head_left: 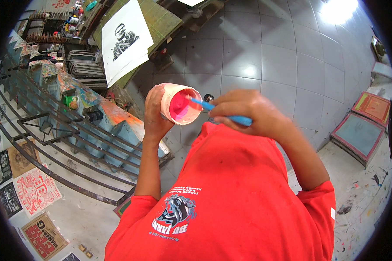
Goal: The person mixes pink paint in a small container using a blue spatula. They add more pink paint from a bottle into the container and continue stirring. Finally, they wipe the rim of the container with a green cloth.
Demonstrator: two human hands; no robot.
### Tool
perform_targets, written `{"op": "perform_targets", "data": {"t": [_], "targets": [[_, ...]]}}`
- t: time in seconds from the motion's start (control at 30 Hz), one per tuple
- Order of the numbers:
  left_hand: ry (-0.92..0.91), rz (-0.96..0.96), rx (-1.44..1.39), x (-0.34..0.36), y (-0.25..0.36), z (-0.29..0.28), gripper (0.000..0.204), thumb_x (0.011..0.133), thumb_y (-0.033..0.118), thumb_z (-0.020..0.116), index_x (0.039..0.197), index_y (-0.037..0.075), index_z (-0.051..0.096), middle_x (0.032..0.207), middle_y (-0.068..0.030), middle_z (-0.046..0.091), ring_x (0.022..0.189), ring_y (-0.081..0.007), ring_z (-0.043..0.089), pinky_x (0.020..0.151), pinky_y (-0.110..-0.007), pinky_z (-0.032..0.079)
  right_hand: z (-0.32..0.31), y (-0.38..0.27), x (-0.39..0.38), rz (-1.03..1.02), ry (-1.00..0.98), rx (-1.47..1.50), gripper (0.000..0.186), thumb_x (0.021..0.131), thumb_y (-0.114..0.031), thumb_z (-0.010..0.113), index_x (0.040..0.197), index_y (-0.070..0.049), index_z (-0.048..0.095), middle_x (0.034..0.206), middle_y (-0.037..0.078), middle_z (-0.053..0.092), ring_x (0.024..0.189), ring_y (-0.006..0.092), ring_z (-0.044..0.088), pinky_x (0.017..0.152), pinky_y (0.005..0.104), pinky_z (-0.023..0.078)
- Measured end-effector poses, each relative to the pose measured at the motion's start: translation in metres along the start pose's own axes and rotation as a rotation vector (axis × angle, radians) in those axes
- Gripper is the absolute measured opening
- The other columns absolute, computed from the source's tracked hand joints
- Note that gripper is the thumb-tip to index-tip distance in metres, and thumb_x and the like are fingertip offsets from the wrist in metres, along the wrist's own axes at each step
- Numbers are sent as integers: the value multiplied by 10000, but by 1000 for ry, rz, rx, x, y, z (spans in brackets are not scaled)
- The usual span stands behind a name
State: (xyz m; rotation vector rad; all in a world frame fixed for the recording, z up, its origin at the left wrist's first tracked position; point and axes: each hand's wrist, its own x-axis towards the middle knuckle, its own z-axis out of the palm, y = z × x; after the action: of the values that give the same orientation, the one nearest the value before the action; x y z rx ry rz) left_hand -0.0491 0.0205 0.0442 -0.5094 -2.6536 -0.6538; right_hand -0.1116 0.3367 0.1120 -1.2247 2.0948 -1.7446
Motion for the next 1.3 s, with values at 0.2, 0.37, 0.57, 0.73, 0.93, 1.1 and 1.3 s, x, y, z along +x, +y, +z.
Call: {"op": "perform_targets", "data": {"t": [0.2, 0.37, 0.57, 0.73, 0.93, 1.1, 1.3], "targets": [[13, 3, -14, 2, 2, 2, 1040, 606, 198, 961, 1469, 116, 387, 1430, -140, 531, 1341, -393, 497, 1122, -507, 414, -9, -4, 5, 211, 75, 265, 112, 886, -62, 701, 992, -57, 739, 1001, 133, 742, 894, 316, 696, 831, 408, 560], [-29, 32, -2, 9, 0, -2, 1050, 603, 191, 959, 1480, 114, 386, 1445, -138, 524, 1344, -399, 492, 1123, -514, 413, 0, 3, -3, 58, -41, 3, 102, 891, -66, 703, 981, -44, 746, 973, 142, 744, 872, 307, 700, 823, 368, 565], [68, -10, 19, -5, -5, 7, 1064, 602, 202, 964, 1482, 108, 373, 1440, -145, 517, 1341, -402, 493, 1129, -517, 407, 5, 1, -13, 548, 243, 523, 152, 933, -133, 696, 1008, -6, 735, 913, 136, 740, 781, 229, 695, 733, 339, 535], [101, -54, 7, -15, -7, 18, 1041, 615, 204, 961, 1474, 105, 380, 1441, -148, 511, 1341, -403, 493, 1129, -523, 406, 0, -2, -13, 196, 242, 159, 125, 919, -109, 704, 993, -14, 738, 940, 147, 742, 802, 224, 708, 740, 325, 545], [127, -2, 100, -14, -10, 19, 1010, 632, 216, 954, 1465, 104, 395, 1436, -149, 513, 1351, -393, 490, 1123, -534, 407, 4, 1, -28, 195, 159, 110, 101, 917, -69, 671, 968, -2, 727, 888, 143, 727, 762, 203, 690, 694, 314, 532], [149, -36, 83, -13, -2, 27, 1020, 631, 278, 959, 1464, 102, 397, 1426, -153, 512, 1334, -396, 500, 1114, -531, 411, 15, -15, -30, 631, 236, 263, 168, 984, -94, 596, 951, 26, 708, 869, 81, 721, 784, 132, 668, 714, 275, 520], [205, -82, 121, -17, 2, 39, 1035, 649, 328, 953, 1470, 73, 376, 1421, -160, 501, 1312, -411, 501, 1099, -526, 422, 33, -11, -23, 761, 608, 697, 221, 1011, -171, 597, 999, 2, 734, 827, 26, 701, 750, 68, 627, 677, 260, 499]]}}
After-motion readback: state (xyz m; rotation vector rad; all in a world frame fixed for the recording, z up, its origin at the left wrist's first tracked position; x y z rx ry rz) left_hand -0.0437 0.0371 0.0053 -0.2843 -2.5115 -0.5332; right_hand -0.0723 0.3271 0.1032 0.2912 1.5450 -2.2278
